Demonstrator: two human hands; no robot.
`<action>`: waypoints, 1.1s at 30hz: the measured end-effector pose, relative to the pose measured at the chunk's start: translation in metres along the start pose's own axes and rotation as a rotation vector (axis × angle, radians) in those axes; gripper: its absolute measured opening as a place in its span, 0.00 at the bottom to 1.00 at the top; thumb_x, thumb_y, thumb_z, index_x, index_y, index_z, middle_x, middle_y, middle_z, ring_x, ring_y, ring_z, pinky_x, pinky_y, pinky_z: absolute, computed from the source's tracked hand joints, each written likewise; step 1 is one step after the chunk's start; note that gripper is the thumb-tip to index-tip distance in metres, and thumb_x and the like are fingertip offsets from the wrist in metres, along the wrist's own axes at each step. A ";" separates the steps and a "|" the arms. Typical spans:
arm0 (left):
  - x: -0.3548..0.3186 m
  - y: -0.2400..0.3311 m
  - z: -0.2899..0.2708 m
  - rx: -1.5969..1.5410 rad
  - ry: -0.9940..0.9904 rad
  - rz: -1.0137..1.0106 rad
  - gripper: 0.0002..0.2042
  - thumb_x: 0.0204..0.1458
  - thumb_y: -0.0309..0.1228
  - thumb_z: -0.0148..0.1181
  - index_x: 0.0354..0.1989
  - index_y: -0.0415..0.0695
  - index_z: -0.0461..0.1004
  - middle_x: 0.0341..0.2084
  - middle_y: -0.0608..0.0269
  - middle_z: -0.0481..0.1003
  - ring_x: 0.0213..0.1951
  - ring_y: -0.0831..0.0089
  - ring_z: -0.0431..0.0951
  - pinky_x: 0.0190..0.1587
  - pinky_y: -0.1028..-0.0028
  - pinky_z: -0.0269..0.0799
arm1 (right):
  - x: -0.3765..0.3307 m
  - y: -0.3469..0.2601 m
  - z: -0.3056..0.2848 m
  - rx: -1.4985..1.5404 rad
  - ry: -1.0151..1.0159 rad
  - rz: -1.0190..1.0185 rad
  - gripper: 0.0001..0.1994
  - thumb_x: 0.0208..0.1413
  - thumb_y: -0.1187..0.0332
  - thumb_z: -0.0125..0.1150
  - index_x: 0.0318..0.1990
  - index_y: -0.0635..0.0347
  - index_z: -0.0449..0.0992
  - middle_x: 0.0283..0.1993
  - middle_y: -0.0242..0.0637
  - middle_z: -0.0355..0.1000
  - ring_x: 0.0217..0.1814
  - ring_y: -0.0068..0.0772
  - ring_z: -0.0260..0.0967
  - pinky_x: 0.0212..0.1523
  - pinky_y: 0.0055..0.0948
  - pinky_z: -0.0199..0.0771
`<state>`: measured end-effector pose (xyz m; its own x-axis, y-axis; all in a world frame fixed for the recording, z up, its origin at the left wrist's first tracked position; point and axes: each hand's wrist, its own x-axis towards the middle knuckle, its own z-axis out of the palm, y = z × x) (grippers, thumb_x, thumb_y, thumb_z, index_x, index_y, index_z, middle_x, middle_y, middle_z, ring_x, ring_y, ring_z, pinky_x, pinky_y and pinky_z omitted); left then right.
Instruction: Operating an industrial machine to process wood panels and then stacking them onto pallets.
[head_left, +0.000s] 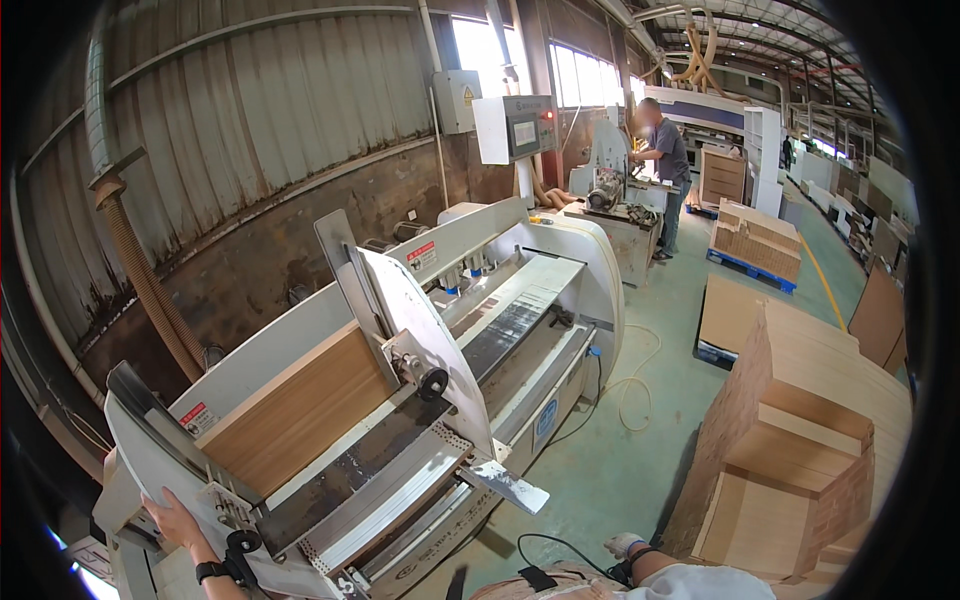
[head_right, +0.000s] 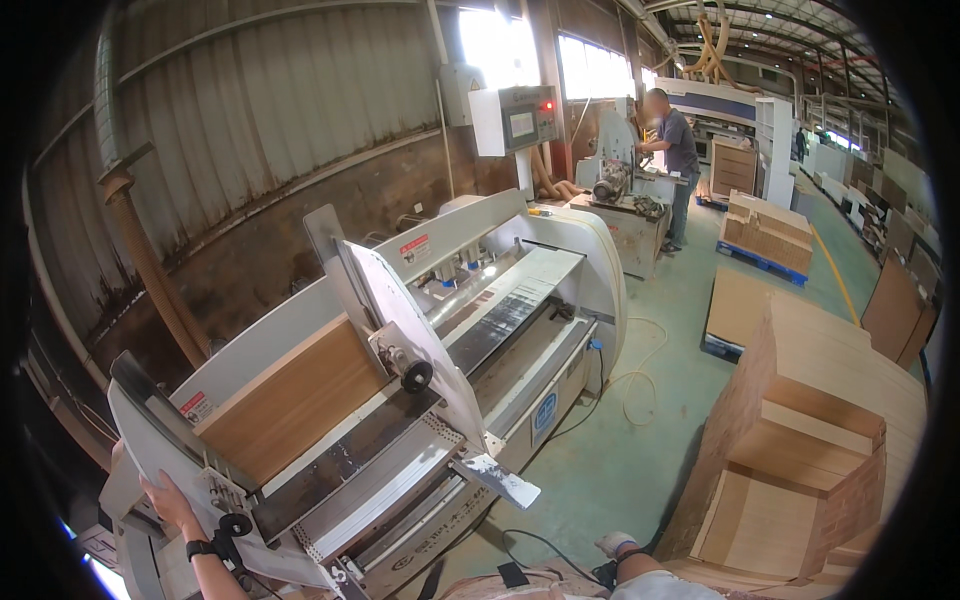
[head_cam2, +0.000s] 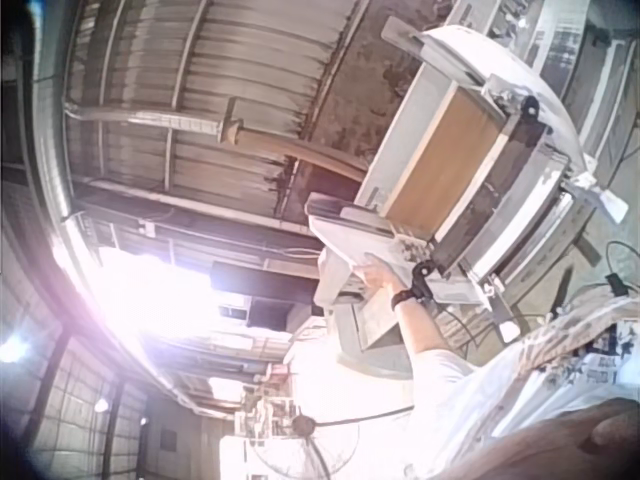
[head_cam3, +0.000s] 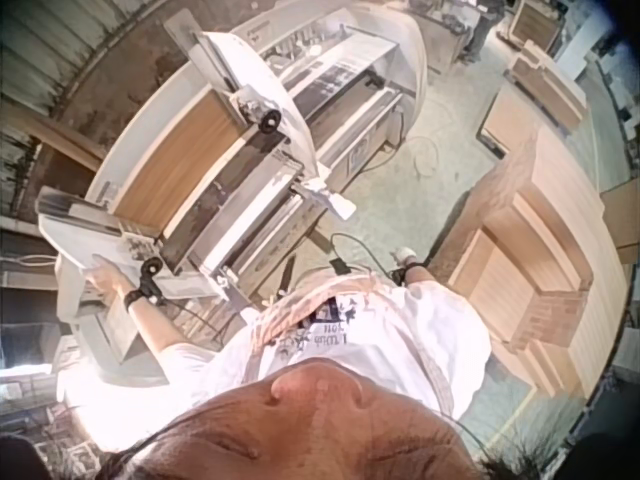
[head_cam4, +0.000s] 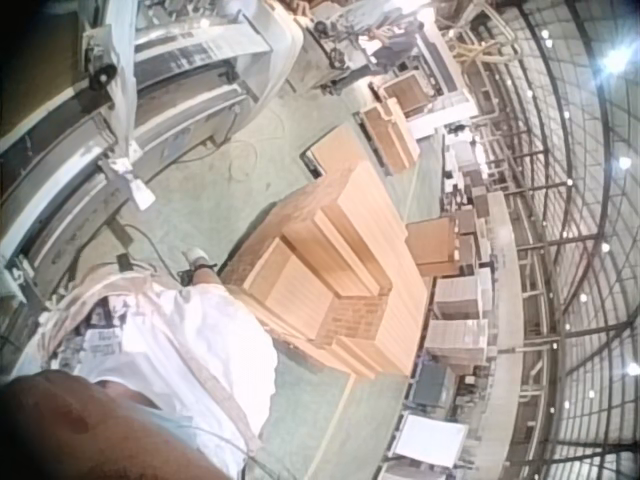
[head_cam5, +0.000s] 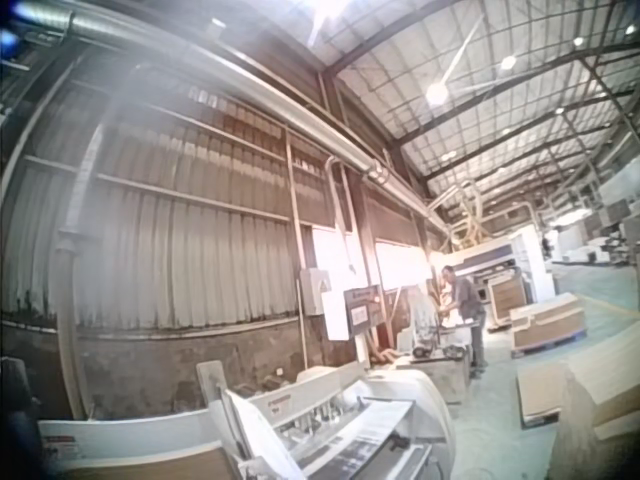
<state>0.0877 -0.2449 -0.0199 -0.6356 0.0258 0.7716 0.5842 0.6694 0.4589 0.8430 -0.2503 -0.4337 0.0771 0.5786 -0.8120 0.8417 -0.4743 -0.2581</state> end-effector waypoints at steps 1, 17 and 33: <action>0.000 0.001 0.000 0.011 0.007 0.007 0.25 0.50 0.44 0.44 0.52 0.38 0.56 0.45 0.46 0.65 0.42 0.51 0.68 0.42 0.63 0.65 | 0.001 0.000 0.000 -0.028 -0.013 0.005 0.21 0.49 0.52 0.40 0.39 0.58 0.72 0.38 0.35 0.71 0.37 0.31 0.70 0.38 0.31 0.66; -0.001 0.002 -0.003 0.023 -0.008 -0.027 0.25 0.50 0.44 0.45 0.52 0.39 0.57 0.45 0.47 0.65 0.41 0.51 0.69 0.40 0.62 0.66 | -0.012 -0.009 -0.004 -0.062 -0.001 0.007 0.18 0.50 0.55 0.40 0.38 0.57 0.71 0.32 0.39 0.72 0.34 0.35 0.69 0.35 0.34 0.66; -0.001 0.000 0.001 0.015 0.016 -0.005 0.25 0.50 0.44 0.44 0.51 0.39 0.57 0.45 0.47 0.65 0.41 0.51 0.69 0.40 0.63 0.66 | 0.004 0.001 0.003 -0.066 0.032 -0.016 0.20 0.49 0.54 0.39 0.37 0.58 0.72 0.36 0.37 0.72 0.35 0.32 0.70 0.37 0.33 0.66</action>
<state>0.0875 -0.2445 -0.0208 -0.6299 0.0106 0.7766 0.5736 0.6805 0.4559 0.8428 -0.2502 -0.4390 0.0797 0.6069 -0.7908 0.8763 -0.4208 -0.2346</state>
